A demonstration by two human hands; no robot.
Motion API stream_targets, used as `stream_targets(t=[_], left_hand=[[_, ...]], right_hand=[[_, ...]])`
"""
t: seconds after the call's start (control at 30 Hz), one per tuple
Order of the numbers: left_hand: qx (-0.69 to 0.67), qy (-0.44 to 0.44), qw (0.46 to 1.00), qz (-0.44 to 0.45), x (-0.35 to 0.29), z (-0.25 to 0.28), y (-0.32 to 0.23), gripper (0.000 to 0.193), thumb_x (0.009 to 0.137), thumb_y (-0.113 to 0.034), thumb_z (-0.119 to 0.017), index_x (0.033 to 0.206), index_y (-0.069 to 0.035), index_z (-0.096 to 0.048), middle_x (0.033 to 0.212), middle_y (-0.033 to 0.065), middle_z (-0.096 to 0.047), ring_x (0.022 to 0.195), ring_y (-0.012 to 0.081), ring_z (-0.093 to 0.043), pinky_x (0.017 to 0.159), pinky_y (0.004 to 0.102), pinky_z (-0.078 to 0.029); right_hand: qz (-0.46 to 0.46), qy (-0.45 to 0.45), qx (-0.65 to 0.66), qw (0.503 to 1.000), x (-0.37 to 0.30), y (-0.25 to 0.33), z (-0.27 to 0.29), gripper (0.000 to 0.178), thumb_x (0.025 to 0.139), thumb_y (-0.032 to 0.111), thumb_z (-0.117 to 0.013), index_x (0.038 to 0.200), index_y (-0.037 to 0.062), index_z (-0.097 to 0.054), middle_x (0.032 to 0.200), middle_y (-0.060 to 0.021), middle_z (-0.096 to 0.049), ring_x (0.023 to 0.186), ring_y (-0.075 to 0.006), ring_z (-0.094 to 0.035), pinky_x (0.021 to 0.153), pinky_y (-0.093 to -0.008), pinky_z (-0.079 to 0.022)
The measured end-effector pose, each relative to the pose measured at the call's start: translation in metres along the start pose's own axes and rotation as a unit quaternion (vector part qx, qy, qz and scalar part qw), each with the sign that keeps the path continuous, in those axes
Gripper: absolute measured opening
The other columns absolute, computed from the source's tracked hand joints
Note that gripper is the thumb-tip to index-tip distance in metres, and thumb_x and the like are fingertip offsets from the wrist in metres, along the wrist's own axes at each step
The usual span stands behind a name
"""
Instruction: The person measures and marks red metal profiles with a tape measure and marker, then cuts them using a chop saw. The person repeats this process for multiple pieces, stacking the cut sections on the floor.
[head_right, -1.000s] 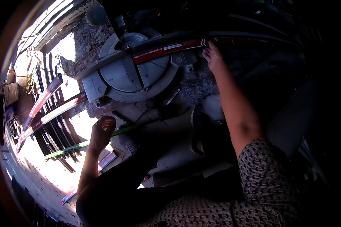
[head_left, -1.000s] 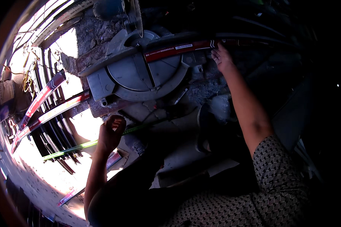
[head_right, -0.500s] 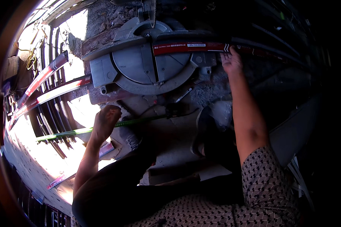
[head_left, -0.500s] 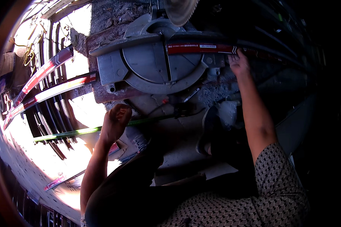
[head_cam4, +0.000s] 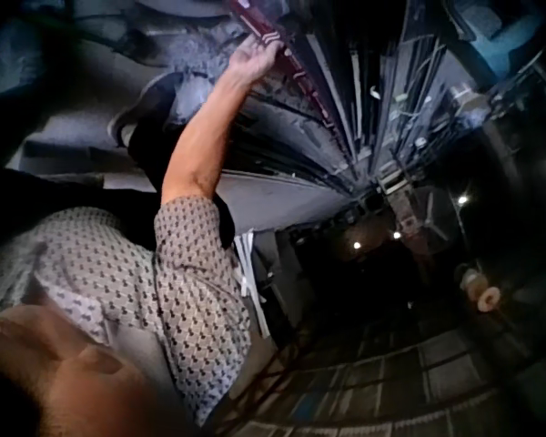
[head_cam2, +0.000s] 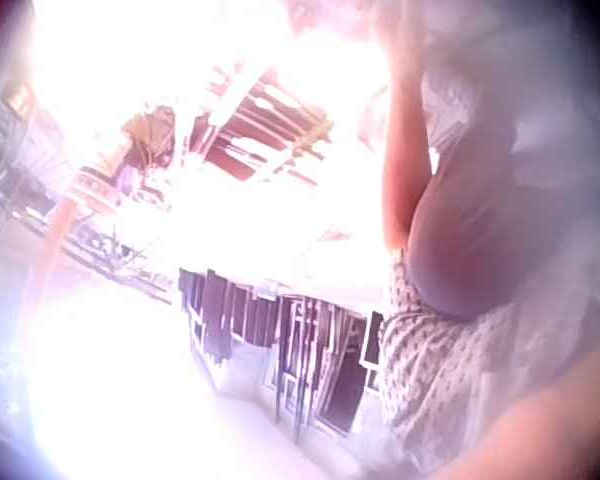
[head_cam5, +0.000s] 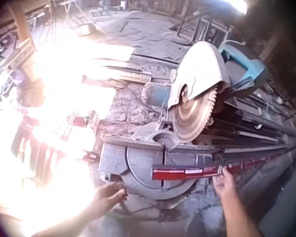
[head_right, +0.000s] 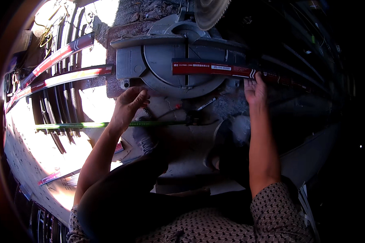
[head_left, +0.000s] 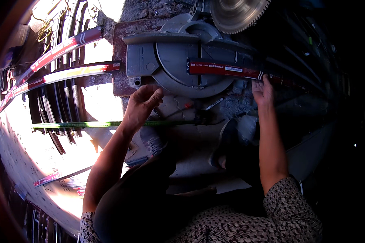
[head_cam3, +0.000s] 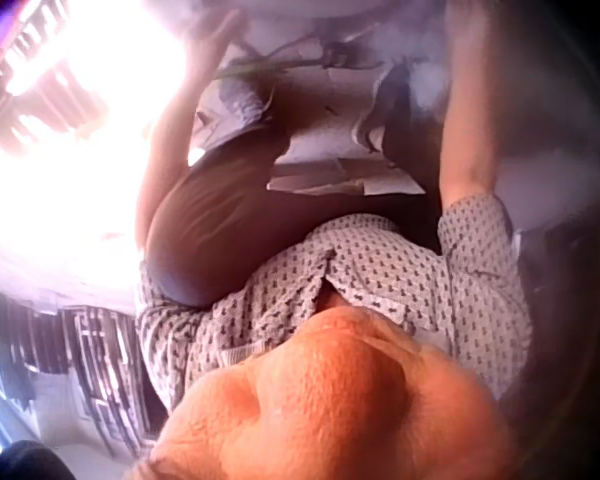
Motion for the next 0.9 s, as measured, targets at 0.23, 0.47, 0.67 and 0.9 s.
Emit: stream_targets(t=[0.23,0.47,0.67,0.9], left_hand=[[-0.092,-0.001,0.996,-0.007,0.004,0.000,-0.009,0.064,0.098,-0.055,-0.066,0.131,-0.001,-0.057,0.116,0.0108,-0.068,0.112,0.0223,-0.066,0.101,0.0402,-0.049],[-0.255,0.014,0.967,-0.022,0.004,0.016,-0.004,0.058,0.099,-0.057,-0.063,0.122,-0.003,-0.062,0.108,0.0117,-0.068,0.112,0.0240,-0.065,0.105,0.0436,-0.047],[-0.283,-0.101,0.949,-0.092,0.001,0.044,-0.023,0.041,0.106,-0.041,-0.058,0.115,-0.002,-0.062,0.103,0.0136,-0.069,0.104,0.0220,-0.067,0.089,0.0381,-0.054],[-0.337,-0.180,0.919,-0.094,0.005,0.079,0.001,0.038,0.111,-0.034,-0.048,0.122,0.001,-0.057,0.112,0.0139,-0.067,0.110,0.0241,-0.066,0.091,0.0380,-0.054]], right_hand=[[-0.033,0.062,-0.005,0.997,-0.059,-0.052,-0.025,0.055,0.093,0.017,-0.078,0.138,0.0006,-0.051,0.139,-0.0162,-0.057,0.137,-0.0271,-0.051,0.122,-0.0458,-0.038],[-0.056,0.131,-0.034,0.989,-0.135,-0.114,-0.079,0.057,0.092,0.021,-0.079,0.139,0.0036,-0.051,0.133,-0.0129,-0.060,0.133,-0.0252,-0.053,0.122,-0.0437,-0.038],[-0.111,0.187,-0.024,0.976,-0.173,-0.172,-0.112,0.045,0.096,0.024,-0.076,0.133,0.0074,-0.057,0.132,-0.0087,-0.062,0.131,-0.0215,-0.053,0.120,-0.0407,-0.039],[-0.201,0.186,-0.035,0.961,-0.215,-0.247,-0.162,0.040,0.099,0.023,-0.071,0.134,0.0103,-0.057,0.133,-0.0078,-0.061,0.131,-0.0218,-0.053,0.115,-0.0408,-0.042]])
Point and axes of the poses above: each hand's wrist, its own x-axis towards the middle knuckle, its own z-axis out of the back of the hand, y = z × x, the point moved 5 cm from there along x, towards the middle knuckle
